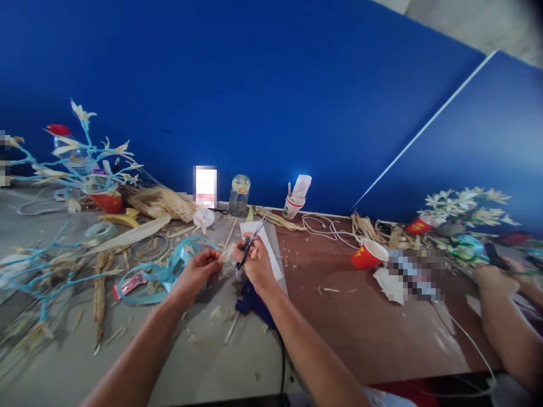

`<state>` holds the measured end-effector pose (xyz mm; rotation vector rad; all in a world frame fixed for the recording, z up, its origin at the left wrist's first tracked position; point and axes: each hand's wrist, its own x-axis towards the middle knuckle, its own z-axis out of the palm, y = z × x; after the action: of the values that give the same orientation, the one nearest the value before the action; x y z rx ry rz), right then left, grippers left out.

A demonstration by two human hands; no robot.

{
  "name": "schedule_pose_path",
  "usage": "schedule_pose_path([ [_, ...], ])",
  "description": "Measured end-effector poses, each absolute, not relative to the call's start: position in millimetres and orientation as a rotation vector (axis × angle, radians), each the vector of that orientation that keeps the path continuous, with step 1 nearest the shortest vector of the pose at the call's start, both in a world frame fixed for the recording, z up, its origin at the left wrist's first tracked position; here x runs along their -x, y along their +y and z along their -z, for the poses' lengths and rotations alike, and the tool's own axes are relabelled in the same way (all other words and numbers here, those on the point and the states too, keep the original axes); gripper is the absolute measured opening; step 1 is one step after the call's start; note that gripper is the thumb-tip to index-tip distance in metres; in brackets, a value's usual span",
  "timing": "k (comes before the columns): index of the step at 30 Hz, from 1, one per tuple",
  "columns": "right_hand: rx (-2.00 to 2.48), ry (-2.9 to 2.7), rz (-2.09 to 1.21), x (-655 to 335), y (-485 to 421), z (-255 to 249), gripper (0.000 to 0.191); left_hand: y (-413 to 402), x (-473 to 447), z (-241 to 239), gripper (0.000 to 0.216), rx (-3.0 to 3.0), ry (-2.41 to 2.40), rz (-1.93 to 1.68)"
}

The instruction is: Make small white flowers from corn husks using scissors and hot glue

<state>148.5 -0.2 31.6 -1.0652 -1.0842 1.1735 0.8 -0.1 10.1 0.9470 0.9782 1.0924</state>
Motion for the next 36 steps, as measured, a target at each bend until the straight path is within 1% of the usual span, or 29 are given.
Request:
schedule_pose_path([
  [4,1.1,-1.103,-1.171,-151.8,2.5,-28.9,0.047,-3.7,-3.5,-17.0,0.024,-0.989,0.977,-1.012],
  [7,1.152,-1.108,-1.166,-154.0,4.0,-26.6,0.043,-3.8,-3.4,-18.9,0.023,-0.947,0.982,-1.043],
  [16,1.132,-1.175,-1.125,-148.0,2.1,-21.1,0.043,-3.2,-0.7,-17.7,0.017,-0.689,0.811,-1.144],
  [24,1.231,-1.352,-0.991,-143.3,-1.4,-11.9,0.041,2.2,1.3,-11.4,0.018,-0.586,0.804,-1.222],
  [31,1.255,-1.402,-0.932,-145.2,-0.4,-5.0,0.039,2.4,-3.5,-6.3,0.023,-0.763,0.96,-1.407],
  [36,1.241,-1.404,-0.935,-144.6,-1.8,-8.1,0.039,0.6,-6.9,-7.7,0.021,-0.946,1.128,-1.533],
])
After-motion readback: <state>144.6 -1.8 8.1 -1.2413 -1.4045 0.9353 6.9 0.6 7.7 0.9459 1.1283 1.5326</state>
